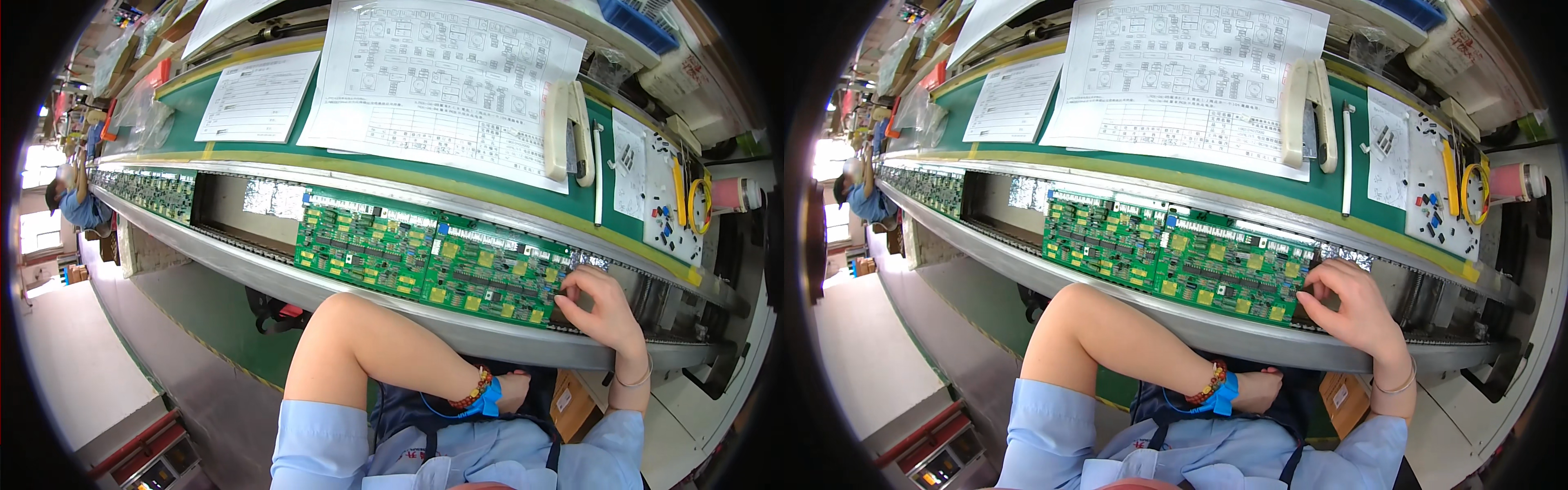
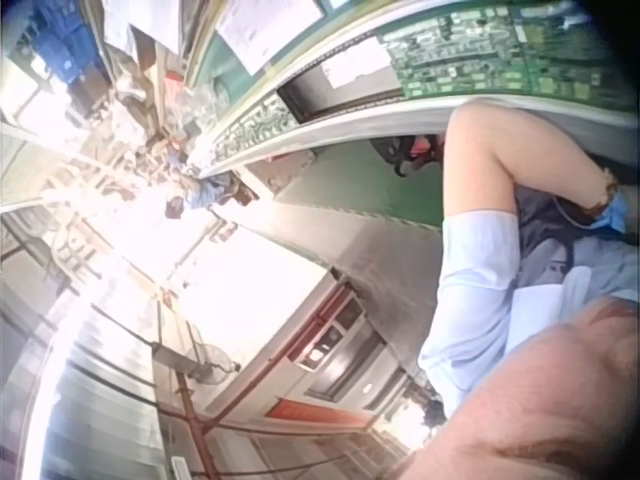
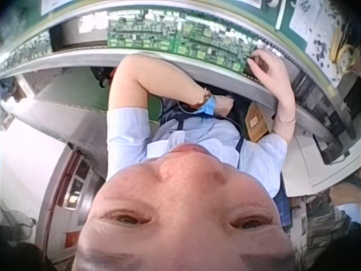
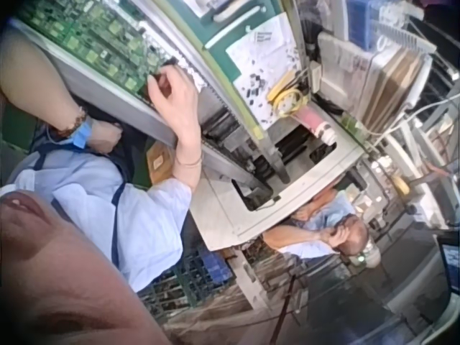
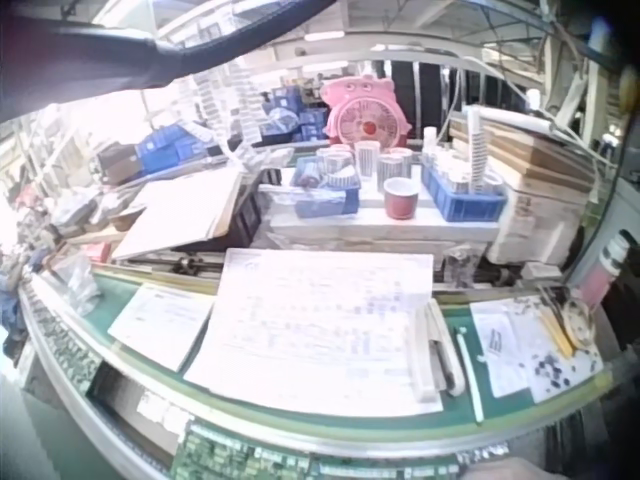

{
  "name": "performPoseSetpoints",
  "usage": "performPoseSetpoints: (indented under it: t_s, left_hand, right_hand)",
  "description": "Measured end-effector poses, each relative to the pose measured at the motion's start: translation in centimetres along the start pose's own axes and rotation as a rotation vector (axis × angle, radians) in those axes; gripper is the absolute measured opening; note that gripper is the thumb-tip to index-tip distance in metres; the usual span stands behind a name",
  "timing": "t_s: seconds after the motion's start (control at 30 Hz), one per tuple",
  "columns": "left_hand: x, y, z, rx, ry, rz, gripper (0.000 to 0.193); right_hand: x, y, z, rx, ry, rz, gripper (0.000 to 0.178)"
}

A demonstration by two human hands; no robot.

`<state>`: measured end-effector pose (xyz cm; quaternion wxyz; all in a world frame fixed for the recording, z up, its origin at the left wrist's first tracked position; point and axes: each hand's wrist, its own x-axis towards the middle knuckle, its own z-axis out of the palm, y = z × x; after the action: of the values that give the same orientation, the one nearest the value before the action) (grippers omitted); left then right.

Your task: The person sits at a workstation and assembles green circuit boards by hand. They pick up small electronic components from a tray and place them onto the boards, which are positioned on a conveyor belt. The person occasionally reaches for components and adjusts the boards.

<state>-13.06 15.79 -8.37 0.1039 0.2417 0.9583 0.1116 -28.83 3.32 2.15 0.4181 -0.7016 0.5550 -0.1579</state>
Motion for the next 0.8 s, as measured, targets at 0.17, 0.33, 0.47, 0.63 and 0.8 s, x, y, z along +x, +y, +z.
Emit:
performPoseSetpoints:
  t_s: [0.17, 0.33, 0.47, 0.63, 0.8]
  left_hand:
    - [0.5, 0.5, 0.7, 0.041, -0.005, 0.001, 0.022]
    - [-0.3, 0.1, -0.2, 0.029, 0.003, -0.013, 0.020]
    - [-0.4, -0.1, -0.5, -0.007, -0.013, 0.010, 0.018]
    - [-0.4, 0.3, 0.2, -0.024, 0.018, -0.039, 0.018]
    - [-1.3, -0.3, -0.7, -0.091, 0.022, -0.020, 0.017]
  right_hand:
    - [0.0, 0.1, 0.0, -0.020, 0.001, -0.011, 0.014]
    - [-0.1, 0.3, 0.0, -0.003, 0.007, -0.016, 0.014]
    - [-0.2, 0.3, 0.0, 0.012, 0.001, -0.008, 0.014]
    - [-0.2, 0.4, 0.1, 0.029, -0.015, -0.024, 0.014]
    - [-0.2, 0.7, 0.3, 0.003, 0.009, -0.057, 0.017]
